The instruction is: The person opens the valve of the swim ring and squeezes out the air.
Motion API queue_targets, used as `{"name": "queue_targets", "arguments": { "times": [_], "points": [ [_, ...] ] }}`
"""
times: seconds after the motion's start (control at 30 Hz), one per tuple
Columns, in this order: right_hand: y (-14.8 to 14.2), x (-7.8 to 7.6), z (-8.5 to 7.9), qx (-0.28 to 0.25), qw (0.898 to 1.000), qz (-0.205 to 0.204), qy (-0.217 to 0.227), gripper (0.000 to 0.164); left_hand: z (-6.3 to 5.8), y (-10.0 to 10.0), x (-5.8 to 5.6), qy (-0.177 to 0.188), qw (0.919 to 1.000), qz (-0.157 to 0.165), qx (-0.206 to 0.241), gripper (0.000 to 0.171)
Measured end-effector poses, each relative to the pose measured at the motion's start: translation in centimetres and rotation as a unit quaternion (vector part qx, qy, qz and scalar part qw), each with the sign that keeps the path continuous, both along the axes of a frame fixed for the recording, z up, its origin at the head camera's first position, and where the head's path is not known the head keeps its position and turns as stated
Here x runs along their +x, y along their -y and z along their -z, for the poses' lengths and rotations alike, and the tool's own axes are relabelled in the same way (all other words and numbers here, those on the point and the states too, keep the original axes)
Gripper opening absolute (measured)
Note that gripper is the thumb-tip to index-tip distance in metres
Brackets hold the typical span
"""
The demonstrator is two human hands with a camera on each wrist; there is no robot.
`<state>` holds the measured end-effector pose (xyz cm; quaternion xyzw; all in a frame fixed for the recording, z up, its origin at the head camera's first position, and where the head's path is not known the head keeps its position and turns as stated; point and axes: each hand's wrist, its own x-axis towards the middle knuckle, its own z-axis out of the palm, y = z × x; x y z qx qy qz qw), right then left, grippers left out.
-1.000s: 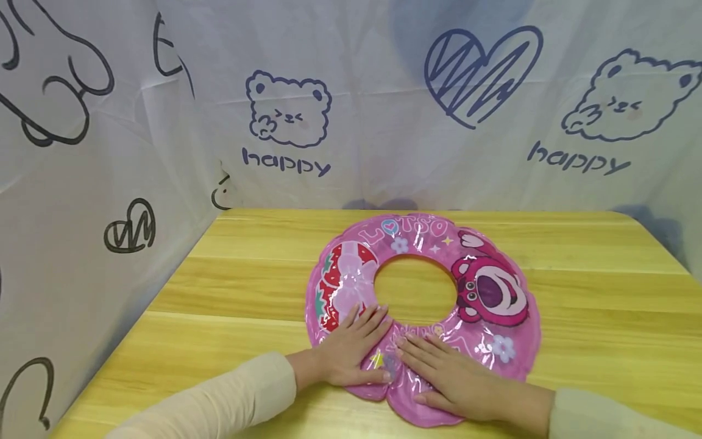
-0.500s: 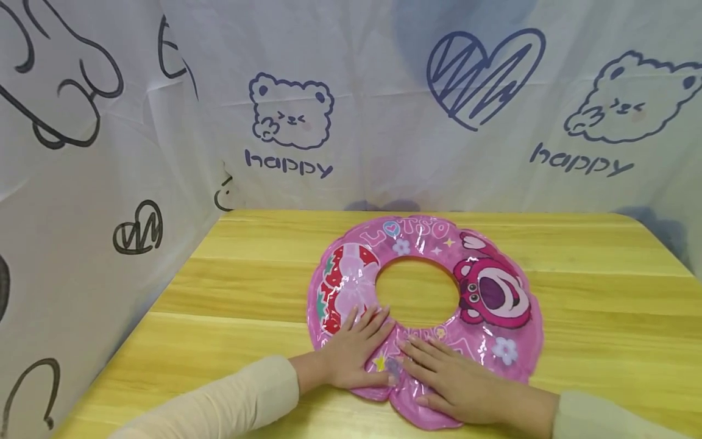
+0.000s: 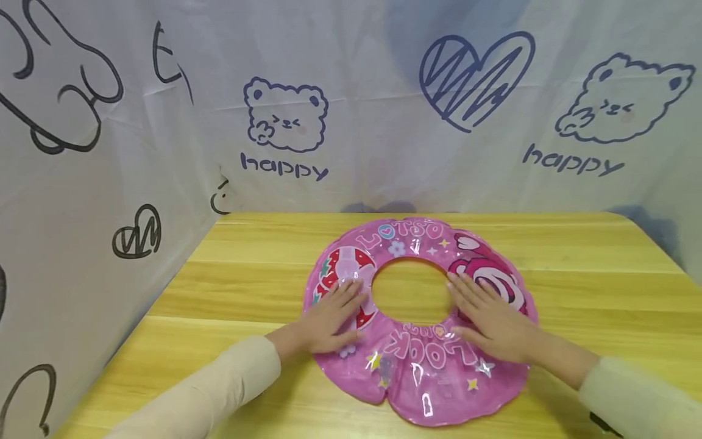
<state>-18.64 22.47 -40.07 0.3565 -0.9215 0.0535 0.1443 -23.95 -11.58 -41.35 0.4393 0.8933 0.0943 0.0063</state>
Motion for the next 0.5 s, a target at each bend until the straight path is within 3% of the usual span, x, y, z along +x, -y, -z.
{"name": "queue_targets", "arguments": {
  "times": [0.1, 0.27, 0.5],
  "points": [
    [-2.1, -1.7, -0.1, -0.019, 0.998, 0.045, 0.042, 0.072, -0.4, 0.3, -1.6, -0.012, 0.9990, -0.039, 0.018, 0.071],
    [-4.0, -3.6, 0.0, -0.033, 0.989, 0.090, 0.111, 0.077, -0.6, 0.3, -3.9, -0.033, 0.9963, -0.079, 0.005, 0.071],
    [-4.3, -5.2, 0.4, -0.030, 0.982, 0.120, 0.140, 0.082, -0.3, -0.2, -5.2, 0.000, 0.9916, -0.120, -0.050, 0.077]
  ]
}}
